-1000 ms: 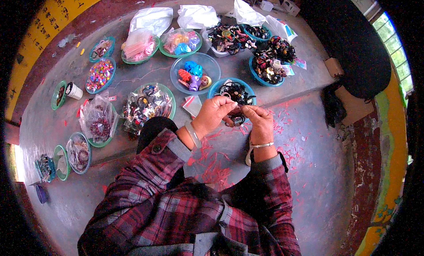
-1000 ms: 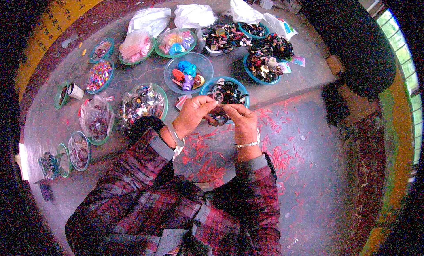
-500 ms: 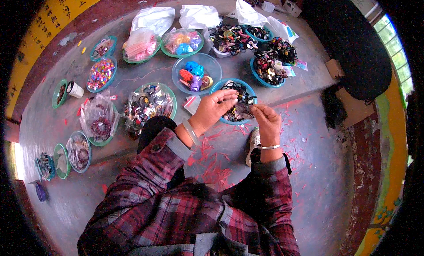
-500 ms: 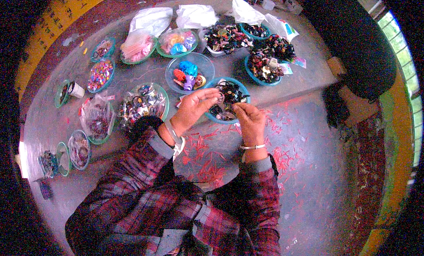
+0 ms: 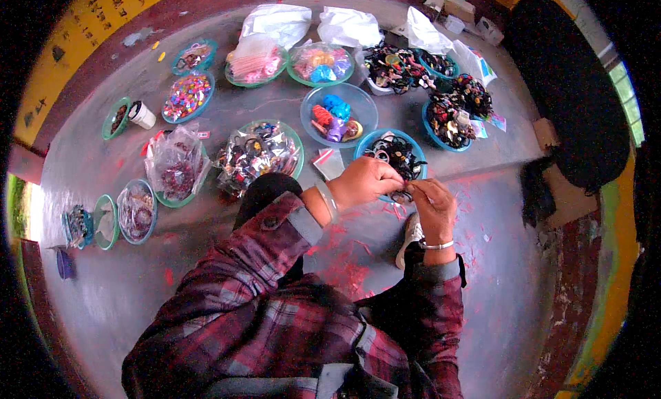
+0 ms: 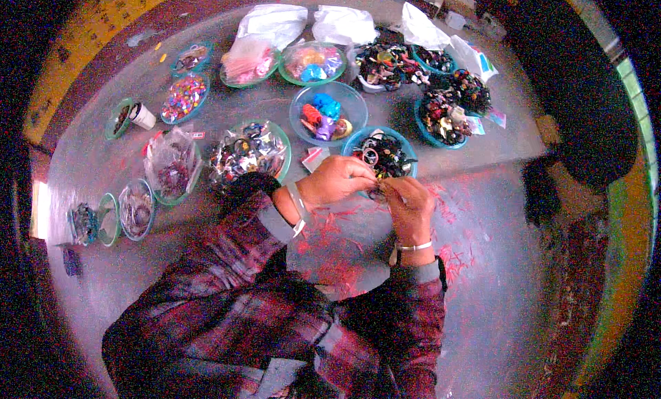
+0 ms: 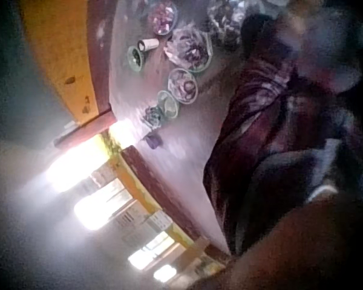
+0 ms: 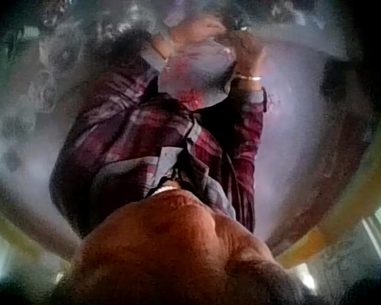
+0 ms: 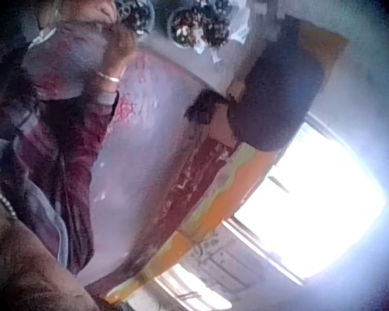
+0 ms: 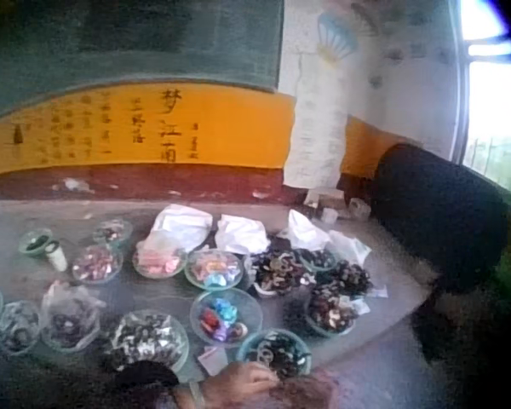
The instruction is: The person sits on the floor surrounded by bowls of hair accessories and plastic bags. They pick up small hair clips and rubber bands, attach the clips to the bands, and place the finished items into a clear plastic bag. The person repeats this process continuously, handling the items one by one.
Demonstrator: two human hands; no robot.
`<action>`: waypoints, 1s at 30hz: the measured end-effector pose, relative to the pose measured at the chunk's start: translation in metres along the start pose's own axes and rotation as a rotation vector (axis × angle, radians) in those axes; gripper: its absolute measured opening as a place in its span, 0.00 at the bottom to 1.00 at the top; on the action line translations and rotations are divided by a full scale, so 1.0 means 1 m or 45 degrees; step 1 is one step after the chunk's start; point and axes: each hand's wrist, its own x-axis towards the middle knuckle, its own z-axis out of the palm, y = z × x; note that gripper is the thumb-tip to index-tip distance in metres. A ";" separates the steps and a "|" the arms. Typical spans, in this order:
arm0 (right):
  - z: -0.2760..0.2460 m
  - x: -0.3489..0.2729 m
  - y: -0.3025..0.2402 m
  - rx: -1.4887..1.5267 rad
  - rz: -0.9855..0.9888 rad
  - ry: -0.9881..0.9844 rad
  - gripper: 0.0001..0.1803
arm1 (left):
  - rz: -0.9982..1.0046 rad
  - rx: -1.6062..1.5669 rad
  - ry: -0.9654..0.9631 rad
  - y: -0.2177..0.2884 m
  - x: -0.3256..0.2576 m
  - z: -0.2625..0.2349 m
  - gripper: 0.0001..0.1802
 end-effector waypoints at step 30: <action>0.007 -0.003 0.025 0.985 0.795 0.239 0.08 | -0.391 -0.870 0.024 -0.005 0.002 0.008 0.10</action>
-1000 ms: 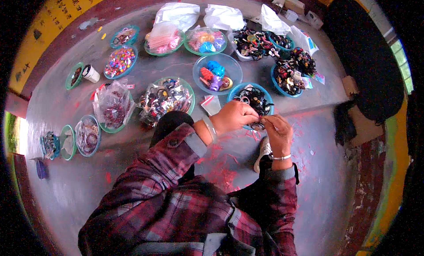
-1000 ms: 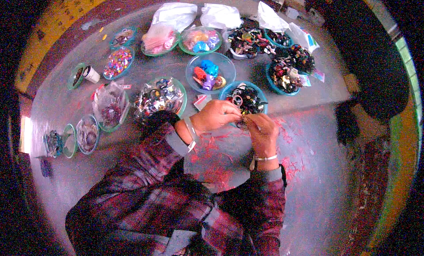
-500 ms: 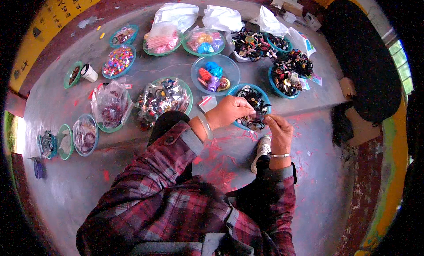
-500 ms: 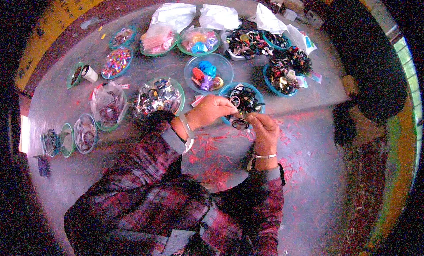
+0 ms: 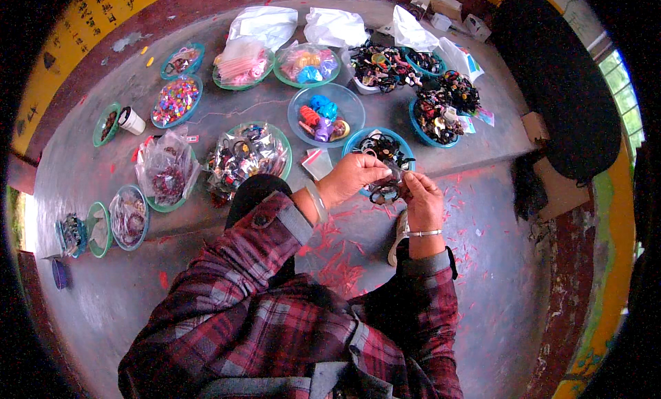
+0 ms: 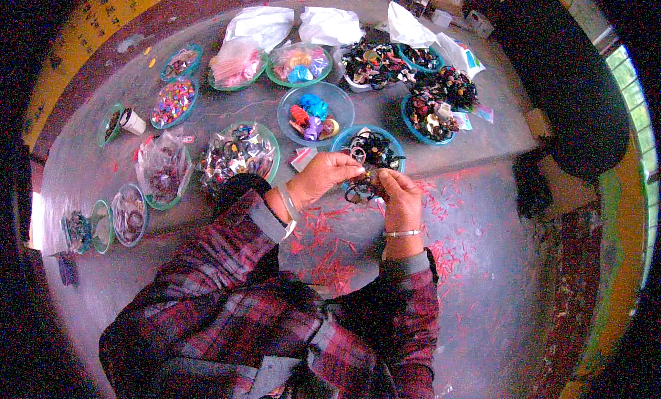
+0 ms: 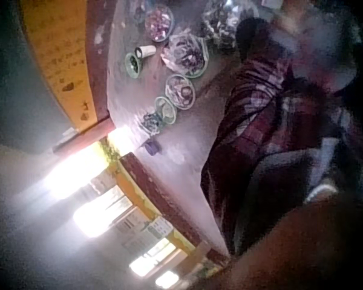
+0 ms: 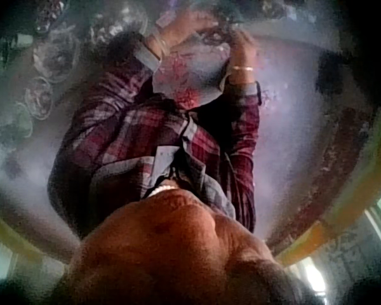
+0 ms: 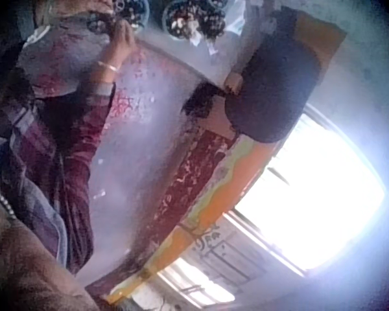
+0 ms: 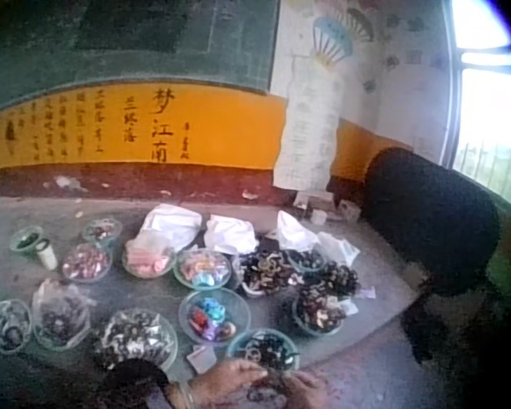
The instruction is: The person sits on the floor surrounded by bowls of hair accessories and plastic bags. They pick up small hair clips and rubber bands, attach the clips to the bands, and place the finished items into a clear plastic bag. The person repeats this process continuously, handling the items one by one.
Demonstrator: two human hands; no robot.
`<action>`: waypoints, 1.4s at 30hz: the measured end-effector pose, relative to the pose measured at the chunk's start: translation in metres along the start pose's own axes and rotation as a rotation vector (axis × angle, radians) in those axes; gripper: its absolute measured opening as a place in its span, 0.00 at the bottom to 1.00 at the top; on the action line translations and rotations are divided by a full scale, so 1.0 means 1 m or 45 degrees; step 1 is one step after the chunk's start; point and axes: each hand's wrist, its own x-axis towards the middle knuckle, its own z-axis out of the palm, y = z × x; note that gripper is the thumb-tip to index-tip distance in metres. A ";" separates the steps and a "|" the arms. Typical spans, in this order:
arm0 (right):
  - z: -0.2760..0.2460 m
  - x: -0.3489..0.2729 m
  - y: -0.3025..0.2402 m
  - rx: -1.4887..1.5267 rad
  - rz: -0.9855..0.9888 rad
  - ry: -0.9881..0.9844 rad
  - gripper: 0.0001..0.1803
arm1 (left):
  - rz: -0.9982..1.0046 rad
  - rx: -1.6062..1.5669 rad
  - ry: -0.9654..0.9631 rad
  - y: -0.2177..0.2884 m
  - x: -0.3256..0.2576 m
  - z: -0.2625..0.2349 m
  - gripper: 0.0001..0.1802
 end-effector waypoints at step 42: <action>-0.026 0.013 0.006 -0.379 -0.121 0.098 0.07 | 0.367 -0.013 0.943 0.092 -0.110 -0.122 0.14</action>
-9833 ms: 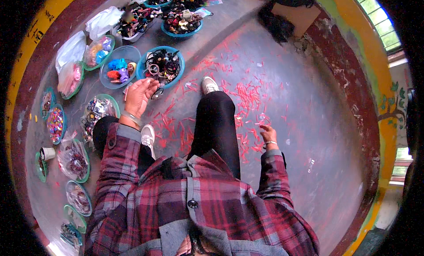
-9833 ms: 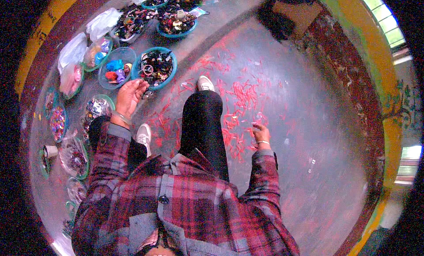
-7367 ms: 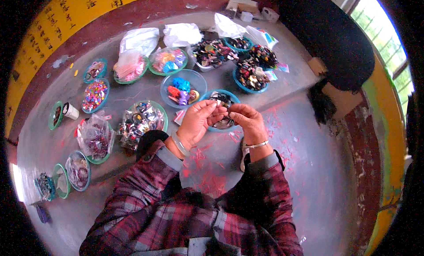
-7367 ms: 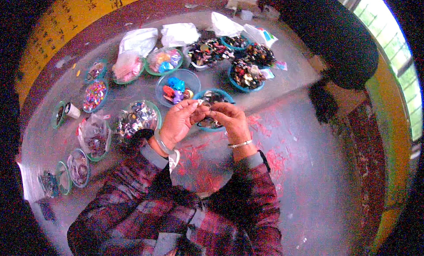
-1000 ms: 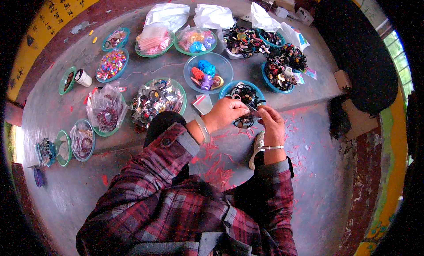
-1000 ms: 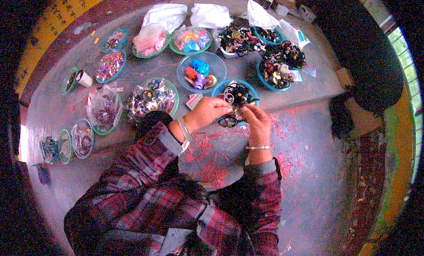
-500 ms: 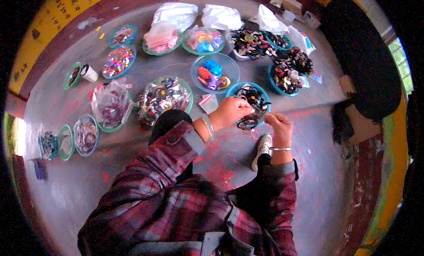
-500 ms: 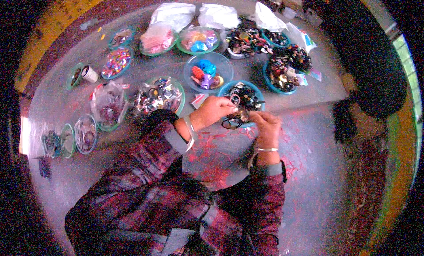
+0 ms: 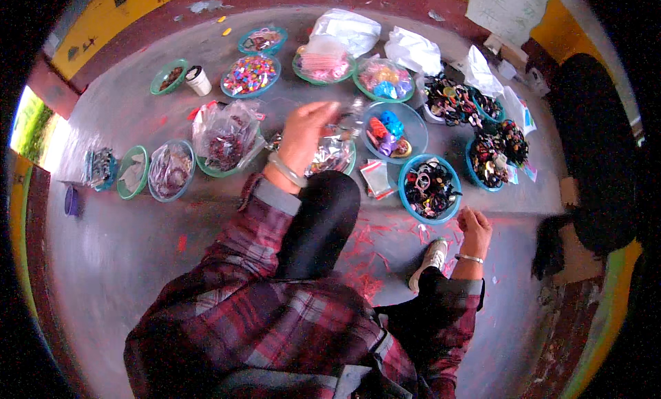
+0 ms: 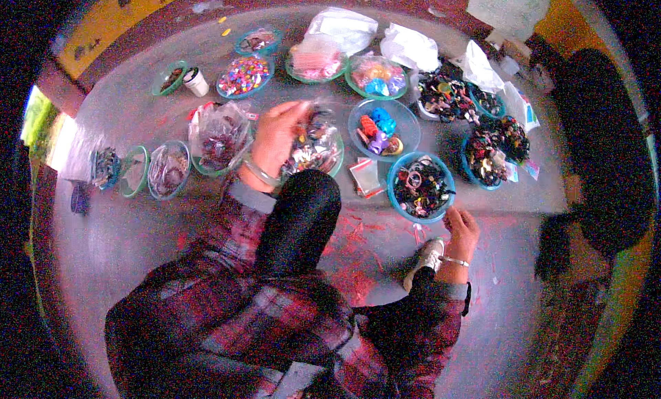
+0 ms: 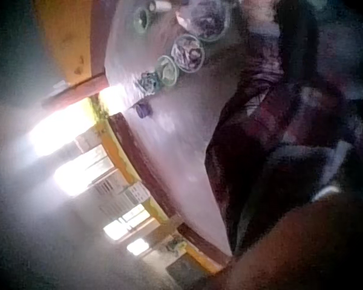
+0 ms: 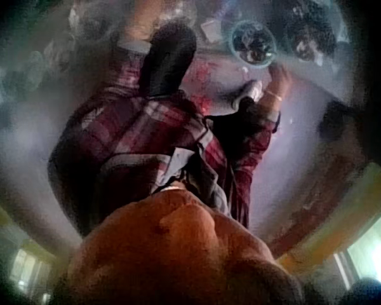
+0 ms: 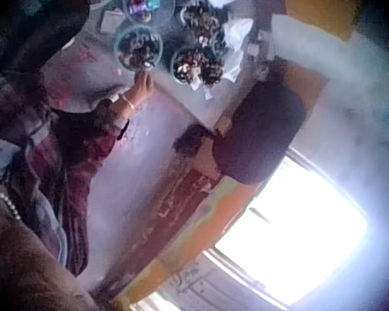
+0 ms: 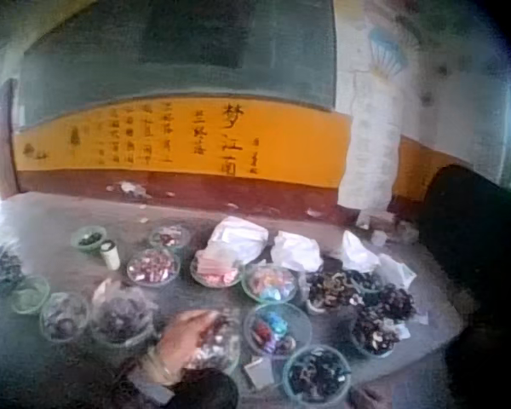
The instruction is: The person sits on the floor surrounded by bowls of hair accessories and plastic bags. They pick up small hair clips and rubber bands, attach the clips to the bands, and place the finished items into a clear plastic bag. The person repeats this process continuously, handling the items one by one.
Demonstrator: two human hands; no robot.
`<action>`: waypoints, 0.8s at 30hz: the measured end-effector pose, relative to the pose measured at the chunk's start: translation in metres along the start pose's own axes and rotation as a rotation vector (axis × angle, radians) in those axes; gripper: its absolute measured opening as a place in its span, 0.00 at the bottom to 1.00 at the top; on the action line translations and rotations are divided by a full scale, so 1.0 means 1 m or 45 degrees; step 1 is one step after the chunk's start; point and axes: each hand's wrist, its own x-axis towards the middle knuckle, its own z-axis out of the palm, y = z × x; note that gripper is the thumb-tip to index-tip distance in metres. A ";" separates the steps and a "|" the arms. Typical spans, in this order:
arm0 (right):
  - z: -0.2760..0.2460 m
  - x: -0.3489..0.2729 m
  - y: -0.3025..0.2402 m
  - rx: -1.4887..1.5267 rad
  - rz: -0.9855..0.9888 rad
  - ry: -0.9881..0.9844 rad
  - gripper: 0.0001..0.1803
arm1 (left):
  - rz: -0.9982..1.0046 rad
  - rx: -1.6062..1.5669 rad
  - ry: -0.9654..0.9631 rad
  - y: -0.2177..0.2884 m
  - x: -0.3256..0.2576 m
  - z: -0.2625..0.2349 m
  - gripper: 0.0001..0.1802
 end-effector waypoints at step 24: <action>0.004 -0.007 0.009 -0.126 0.025 -0.084 0.07 | -0.105 0.826 0.258 -0.118 0.050 -0.105 0.11</action>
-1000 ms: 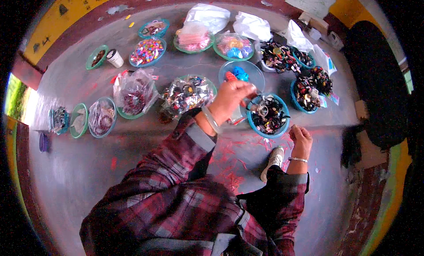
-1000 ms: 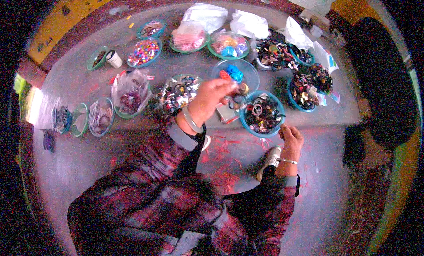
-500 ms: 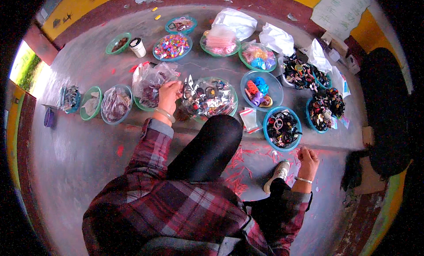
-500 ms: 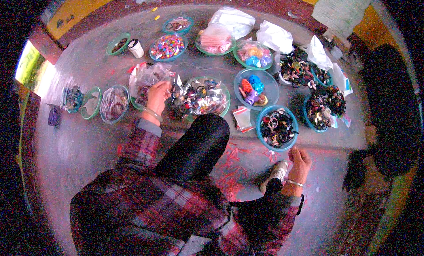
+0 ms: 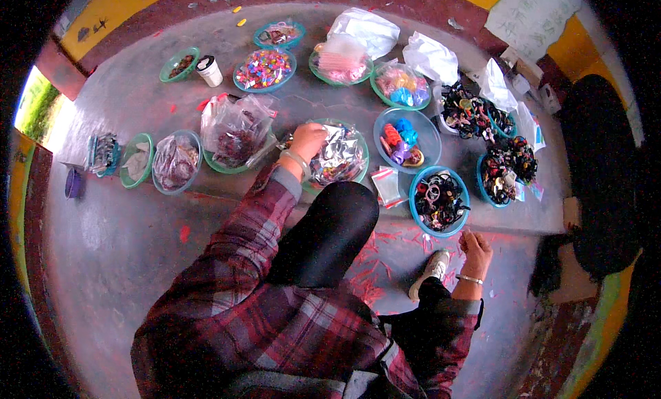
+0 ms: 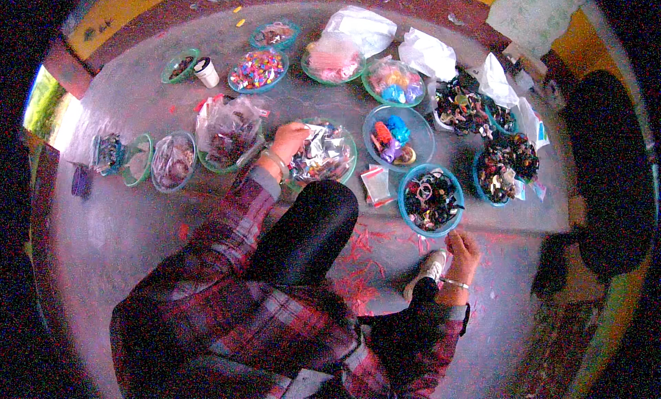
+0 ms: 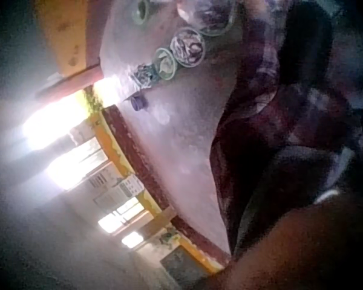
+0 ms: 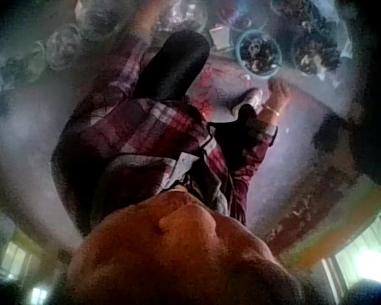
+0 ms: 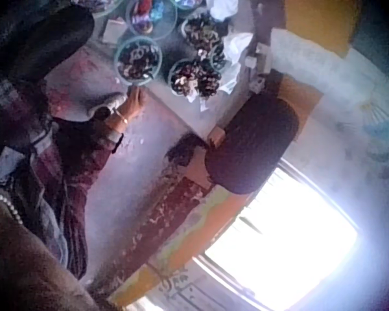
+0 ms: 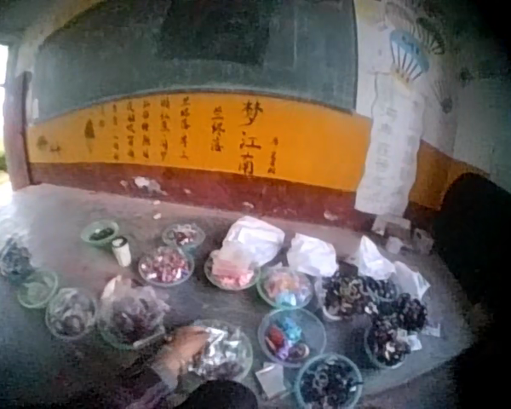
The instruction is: The person sits on the floor surrounded by bowls of hair accessories and plastic bags. They pick up small hair clips and rubber bands, attach the clips to the bands, and place the finished items into a clear plastic bag. The person repeats this process continuously, handling the items one by one.
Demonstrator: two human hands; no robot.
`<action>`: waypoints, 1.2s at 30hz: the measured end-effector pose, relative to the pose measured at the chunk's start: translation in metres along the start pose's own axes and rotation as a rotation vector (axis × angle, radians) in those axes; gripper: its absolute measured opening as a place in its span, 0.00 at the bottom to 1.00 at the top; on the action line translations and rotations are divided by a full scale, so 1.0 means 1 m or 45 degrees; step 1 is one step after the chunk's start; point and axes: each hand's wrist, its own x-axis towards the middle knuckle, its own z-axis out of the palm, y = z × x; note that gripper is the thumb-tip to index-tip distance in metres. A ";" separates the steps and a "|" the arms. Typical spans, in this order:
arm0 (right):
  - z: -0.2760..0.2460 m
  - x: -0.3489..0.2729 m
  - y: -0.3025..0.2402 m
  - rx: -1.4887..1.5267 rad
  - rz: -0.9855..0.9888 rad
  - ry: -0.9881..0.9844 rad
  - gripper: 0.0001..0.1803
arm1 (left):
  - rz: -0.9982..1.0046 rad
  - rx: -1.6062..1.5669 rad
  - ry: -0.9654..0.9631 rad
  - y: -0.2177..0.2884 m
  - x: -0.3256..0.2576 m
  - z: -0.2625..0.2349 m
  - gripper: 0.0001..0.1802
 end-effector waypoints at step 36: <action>0.007 -0.002 -0.002 -0.083 -0.109 -0.044 0.10 | 0.545 0.646 -0.161 0.065 -0.011 0.037 0.11</action>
